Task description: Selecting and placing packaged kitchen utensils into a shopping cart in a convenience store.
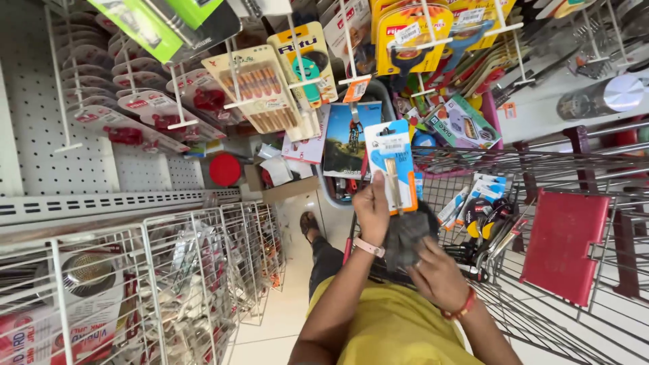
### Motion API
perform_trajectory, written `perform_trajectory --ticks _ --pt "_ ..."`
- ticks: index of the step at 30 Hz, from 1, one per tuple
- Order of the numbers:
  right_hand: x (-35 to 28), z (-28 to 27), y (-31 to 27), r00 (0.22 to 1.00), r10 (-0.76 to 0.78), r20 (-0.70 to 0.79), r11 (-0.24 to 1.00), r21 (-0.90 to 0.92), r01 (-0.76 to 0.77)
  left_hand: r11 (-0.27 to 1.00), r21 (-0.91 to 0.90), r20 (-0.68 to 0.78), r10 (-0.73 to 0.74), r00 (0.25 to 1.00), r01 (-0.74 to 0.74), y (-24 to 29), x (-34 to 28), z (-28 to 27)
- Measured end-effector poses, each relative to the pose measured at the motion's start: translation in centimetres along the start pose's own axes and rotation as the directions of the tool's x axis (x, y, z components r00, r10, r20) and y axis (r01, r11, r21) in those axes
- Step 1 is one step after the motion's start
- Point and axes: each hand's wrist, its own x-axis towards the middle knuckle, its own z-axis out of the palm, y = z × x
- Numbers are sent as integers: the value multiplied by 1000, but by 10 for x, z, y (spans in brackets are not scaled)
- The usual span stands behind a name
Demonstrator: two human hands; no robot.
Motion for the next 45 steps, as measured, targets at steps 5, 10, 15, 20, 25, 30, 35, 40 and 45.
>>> perform_trajectory --ticks 5,10,15,20,25,30,35,40,45 --pt "-35 11 22 960 230 -158 957 217 -194 996 64 -7 69 998 -69 11 6 -3" --pt "18 1 -6 769 624 -135 572 750 -332 997 -51 36 52 998 -50 16 -17 11" --pt "-9 46 40 782 621 -55 536 757 -373 992 -114 253 -16 967 46 11 -32 3" --pt "4 62 52 724 599 -343 734 596 -325 992 -81 511 -44 859 99 40 -71 -7" --pt "35 40 19 774 483 -410 863 371 -342 911 -252 507 -162 847 325 -1 -79 -14" --pt "46 37 6 779 372 -505 923 115 -366 699 -449 611 -214 762 556 6 -63 -31" --pt "19 46 25 511 705 -492 694 627 -354 409 -519 734 -237 636 751 33 -47 -50" --pt "29 36 19 552 734 -395 571 799 -188 618 -355 793 -198 576 701 8 -57 -71" --pt "68 33 15 404 786 -469 461 879 123 682 -319 801 -177 571 658 13 -58 -94"
